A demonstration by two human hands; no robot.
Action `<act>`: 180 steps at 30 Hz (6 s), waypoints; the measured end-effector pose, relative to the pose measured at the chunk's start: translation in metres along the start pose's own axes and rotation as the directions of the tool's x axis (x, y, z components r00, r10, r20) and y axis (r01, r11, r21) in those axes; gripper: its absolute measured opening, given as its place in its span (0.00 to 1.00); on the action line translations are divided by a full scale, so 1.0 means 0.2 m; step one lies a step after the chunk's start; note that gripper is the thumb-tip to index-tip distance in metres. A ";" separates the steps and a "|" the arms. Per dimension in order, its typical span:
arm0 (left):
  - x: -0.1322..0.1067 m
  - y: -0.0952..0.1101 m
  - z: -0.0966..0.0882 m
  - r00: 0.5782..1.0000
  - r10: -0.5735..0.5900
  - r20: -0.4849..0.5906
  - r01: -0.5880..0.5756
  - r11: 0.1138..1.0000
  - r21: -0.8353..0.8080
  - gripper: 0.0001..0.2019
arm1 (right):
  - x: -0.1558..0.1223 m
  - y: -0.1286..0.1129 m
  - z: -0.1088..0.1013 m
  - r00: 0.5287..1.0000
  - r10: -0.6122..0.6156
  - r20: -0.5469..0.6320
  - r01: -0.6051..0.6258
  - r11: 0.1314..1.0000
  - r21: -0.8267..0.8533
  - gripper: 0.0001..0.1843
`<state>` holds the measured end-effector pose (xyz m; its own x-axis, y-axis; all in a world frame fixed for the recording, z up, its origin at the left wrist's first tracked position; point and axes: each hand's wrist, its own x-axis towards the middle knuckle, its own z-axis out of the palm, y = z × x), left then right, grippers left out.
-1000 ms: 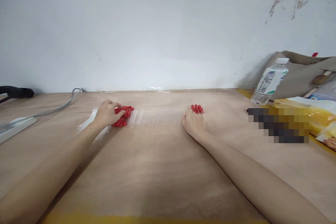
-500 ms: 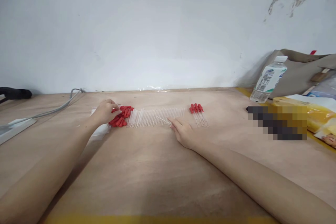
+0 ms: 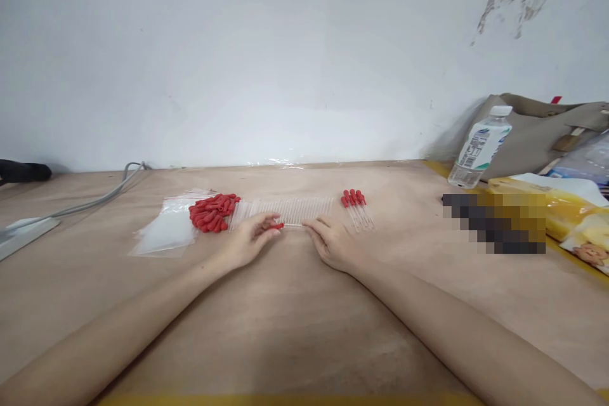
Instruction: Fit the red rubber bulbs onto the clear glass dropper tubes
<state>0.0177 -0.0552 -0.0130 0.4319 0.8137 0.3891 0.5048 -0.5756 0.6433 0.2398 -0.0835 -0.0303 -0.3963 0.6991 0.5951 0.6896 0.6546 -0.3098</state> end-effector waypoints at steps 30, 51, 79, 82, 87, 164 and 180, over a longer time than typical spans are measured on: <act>-0.07 0.02 0.04 0.973 0.085 0.214 -0.074 0.995 -0.060 0.11 | 0.03 0.04 -0.03 0.969 -0.124 0.216 0.082 0.978 0.194 0.11; -0.04 -0.02 0.04 0.989 -0.015 0.150 0.034 0.992 -0.124 0.12 | 0.03 -0.01 0.02 0.993 -0.095 0.068 0.092 0.995 0.046 0.08; -0.03 -0.04 0.03 0.998 -0.050 0.033 0.052 0.997 -0.065 0.17 | 0.06 0.04 -0.04 0.995 -0.047 0.084 0.053 0.997 -0.064 0.13; -0.02 -0.07 0.03 0.997 -0.056 0.053 0.060 0.996 -0.073 0.19 | 0.07 0.14 -0.08 0.957 0.278 -0.076 -0.284 0.956 -0.075 0.14; -0.02 -0.06 0.02 0.992 -0.017 0.127 0.016 1.000 0.004 0.13 | 0.07 0.29 -0.17 0.677 0.699 -0.231 -0.736 0.651 -0.185 0.20; 0.06 0.03 -0.59 0.872 -0.470 -0.136 0.386 0.490 0.782 0.14 | -0.02 0.13 0.04 0.988 0.090 -0.128 -0.110 0.981 -0.158 0.11; -0.10 0.02 0.06 0.991 0.135 -0.021 -0.123 0.946 0.300 0.12 | 0.00 0.03 -0.02 0.999 0.039 -0.013 -0.039 0.999 -0.019 0.08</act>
<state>0.0212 -0.0745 -0.0260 0.4806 0.7300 0.4860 0.6491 -0.6687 0.3627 0.2463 -0.0816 -0.0282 -0.3611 0.7203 0.5923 0.7161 0.6210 -0.3187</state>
